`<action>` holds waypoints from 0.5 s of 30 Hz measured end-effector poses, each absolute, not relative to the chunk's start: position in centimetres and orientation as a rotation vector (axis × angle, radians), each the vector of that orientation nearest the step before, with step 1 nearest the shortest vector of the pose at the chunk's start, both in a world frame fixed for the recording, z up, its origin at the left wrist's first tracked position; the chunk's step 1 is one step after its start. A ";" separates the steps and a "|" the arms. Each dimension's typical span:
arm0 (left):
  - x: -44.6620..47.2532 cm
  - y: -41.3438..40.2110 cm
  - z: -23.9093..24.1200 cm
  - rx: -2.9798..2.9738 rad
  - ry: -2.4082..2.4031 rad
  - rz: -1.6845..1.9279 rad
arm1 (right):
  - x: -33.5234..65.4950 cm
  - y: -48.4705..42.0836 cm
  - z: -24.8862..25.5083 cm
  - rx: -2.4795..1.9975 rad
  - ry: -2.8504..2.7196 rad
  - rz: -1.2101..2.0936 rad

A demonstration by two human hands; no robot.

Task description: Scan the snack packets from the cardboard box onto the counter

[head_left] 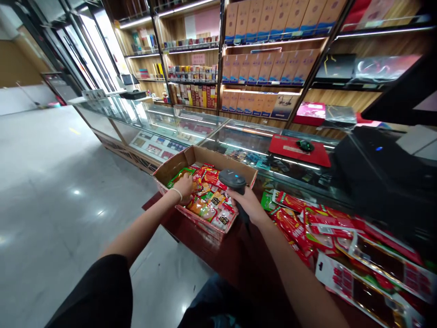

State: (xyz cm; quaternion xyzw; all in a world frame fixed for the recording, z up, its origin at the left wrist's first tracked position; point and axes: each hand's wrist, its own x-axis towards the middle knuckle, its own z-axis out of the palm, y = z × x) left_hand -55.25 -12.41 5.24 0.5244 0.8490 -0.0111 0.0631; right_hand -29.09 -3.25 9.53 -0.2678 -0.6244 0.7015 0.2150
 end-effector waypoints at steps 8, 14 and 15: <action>-55.1 -10.7 5.2 1.489 2.482 -0.267 | -28.8 -3.1 9.6 -0.669 -1.700 2.031; -54.4 -11.9 6.7 1.562 2.630 0.082 | -28.6 -3.4 10.0 -0.710 -1.639 2.011; -54.3 -12.2 7.0 1.549 2.627 0.288 | -28.6 -3.5 9.9 -0.702 -1.634 1.992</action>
